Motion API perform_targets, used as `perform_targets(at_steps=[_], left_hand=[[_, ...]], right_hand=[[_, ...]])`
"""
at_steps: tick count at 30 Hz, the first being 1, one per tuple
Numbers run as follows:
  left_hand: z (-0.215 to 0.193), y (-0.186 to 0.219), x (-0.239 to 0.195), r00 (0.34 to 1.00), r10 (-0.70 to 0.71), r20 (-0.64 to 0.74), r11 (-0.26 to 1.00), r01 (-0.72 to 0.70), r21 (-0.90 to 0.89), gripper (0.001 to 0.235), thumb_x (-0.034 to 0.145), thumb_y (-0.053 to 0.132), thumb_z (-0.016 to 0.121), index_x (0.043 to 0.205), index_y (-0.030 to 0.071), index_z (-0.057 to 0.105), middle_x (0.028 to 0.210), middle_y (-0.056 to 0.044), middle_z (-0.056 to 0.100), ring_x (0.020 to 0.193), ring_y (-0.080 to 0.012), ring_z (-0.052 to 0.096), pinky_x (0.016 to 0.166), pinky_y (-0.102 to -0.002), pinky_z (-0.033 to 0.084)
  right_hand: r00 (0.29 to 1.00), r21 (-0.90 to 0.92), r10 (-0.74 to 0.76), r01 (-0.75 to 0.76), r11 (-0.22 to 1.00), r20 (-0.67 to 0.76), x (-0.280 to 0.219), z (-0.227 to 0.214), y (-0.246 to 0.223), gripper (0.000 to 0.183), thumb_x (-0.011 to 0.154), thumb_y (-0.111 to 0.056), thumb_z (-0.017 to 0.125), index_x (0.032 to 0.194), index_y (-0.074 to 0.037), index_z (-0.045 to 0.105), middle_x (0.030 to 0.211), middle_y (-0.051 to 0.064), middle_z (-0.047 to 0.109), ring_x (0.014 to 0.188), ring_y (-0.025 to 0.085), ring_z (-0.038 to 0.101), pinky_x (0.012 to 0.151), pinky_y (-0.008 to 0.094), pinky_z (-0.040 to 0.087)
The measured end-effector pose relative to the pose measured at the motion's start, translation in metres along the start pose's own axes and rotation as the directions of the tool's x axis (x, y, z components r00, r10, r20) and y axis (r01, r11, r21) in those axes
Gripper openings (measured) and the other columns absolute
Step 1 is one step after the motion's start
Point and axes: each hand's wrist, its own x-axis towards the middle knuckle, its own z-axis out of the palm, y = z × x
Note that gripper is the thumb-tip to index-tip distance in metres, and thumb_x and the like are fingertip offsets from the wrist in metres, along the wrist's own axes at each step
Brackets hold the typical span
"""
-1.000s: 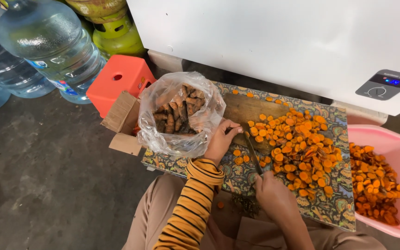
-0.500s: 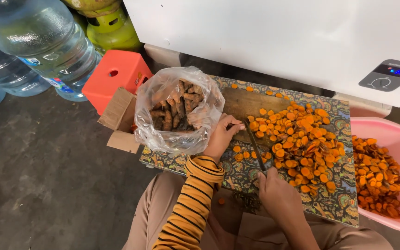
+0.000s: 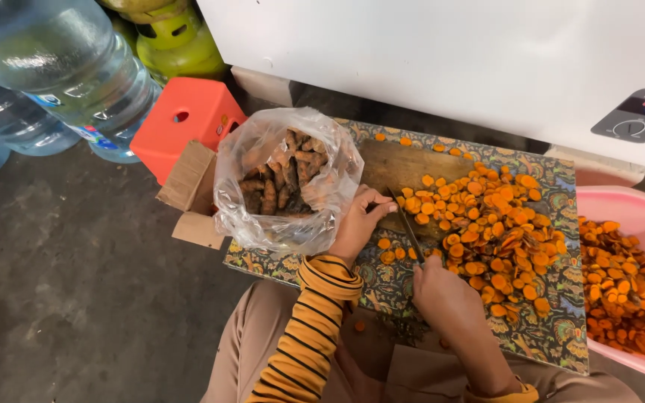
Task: The person sits on the floor and slices orange root vegetables on a cutting board using a knife. The sliced pieces are placed into a pink basin.
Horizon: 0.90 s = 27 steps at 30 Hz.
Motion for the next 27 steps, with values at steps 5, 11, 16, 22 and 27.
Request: perform_targets(at_steps=[5, 11, 16, 22, 27], left_hand=[[0.0, 0.002, 0.001, 1.0, -0.007, -0.009, 0.999, 0.007, -0.034, 0.026, 0.099, 0.024, 0.069, 0.078, 0.018, 0.056, 0.088, 0.003, 0.047, 0.085, -0.0114, 0.048, 0.084, -0.027, 0.038], [0.003, -0.002, 0.003, 0.998, -0.056, -0.01, 0.995, 0.055, -0.086, 0.026, 0.1, 0.02, 0.069, 0.078, 0.016, 0.056, 0.091, 0.002, 0.047, 0.078, -0.0111, 0.051, 0.076, -0.027, 0.045], [0.003, -0.005, 0.002, 0.994, -0.108, -0.013, 0.986, 0.105, -0.13, 0.027, 0.099, 0.02, 0.07, 0.078, 0.016, 0.055, 0.09, 0.002, 0.047, 0.078, -0.011, 0.051, 0.076, -0.027, 0.043], [0.002, -0.004, 0.001, 0.998, -0.055, -0.015, 0.986, 0.052, -0.161, 0.037, 0.097, 0.019, 0.071, 0.072, 0.017, 0.043, 0.087, 0.002, 0.041, 0.077, -0.0097, 0.047, 0.075, -0.025, 0.039], [0.001, -0.001, 0.001, 1.0, -0.005, -0.009, 0.998, 0.004, -0.06, 0.032, 0.097, 0.023, 0.07, 0.073, 0.017, 0.05, 0.087, 0.002, 0.045, 0.078, -0.0106, 0.048, 0.077, -0.026, 0.037]], right_hand=[[0.999, -0.006, -0.032, 0.032, 0.999, -0.044, -0.01, 0.007, 0.016, 0.041, 0.11, -0.05, 0.028, 0.099, -0.015, 0.048, 0.064, 0.003, 0.055, 0.048, 0.024, 0.05, 0.046, 0.038, 0.036], [0.996, 0.003, -0.038, 0.038, 0.999, -0.077, -0.021, 0.006, 0.018, 0.04, 0.109, -0.052, 0.029, 0.099, -0.016, 0.043, 0.07, 0.009, 0.062, 0.062, 0.035, 0.061, 0.055, 0.045, 0.042], [0.999, -0.011, -0.002, 0.002, 1.0, -0.052, -0.024, 0.007, 0.015, 0.041, 0.108, -0.053, 0.029, 0.096, -0.016, 0.043, 0.076, 0.013, 0.069, 0.071, 0.04, 0.067, 0.062, 0.049, 0.047], [1.0, 0.012, -0.012, 0.012, 1.0, 0.002, -0.014, -0.001, 0.007, 0.039, 0.11, -0.048, 0.033, 0.09, -0.016, 0.042, 0.061, 0.005, 0.052, 0.05, 0.027, 0.049, 0.051, 0.041, 0.036], [0.999, -0.006, -0.015, 0.015, 1.0, 0.029, 0.004, -0.001, -0.003, 0.039, 0.11, -0.043, 0.03, 0.116, -0.008, 0.048, 0.065, 0.006, 0.062, 0.049, 0.027, 0.054, 0.047, 0.041, 0.041]])
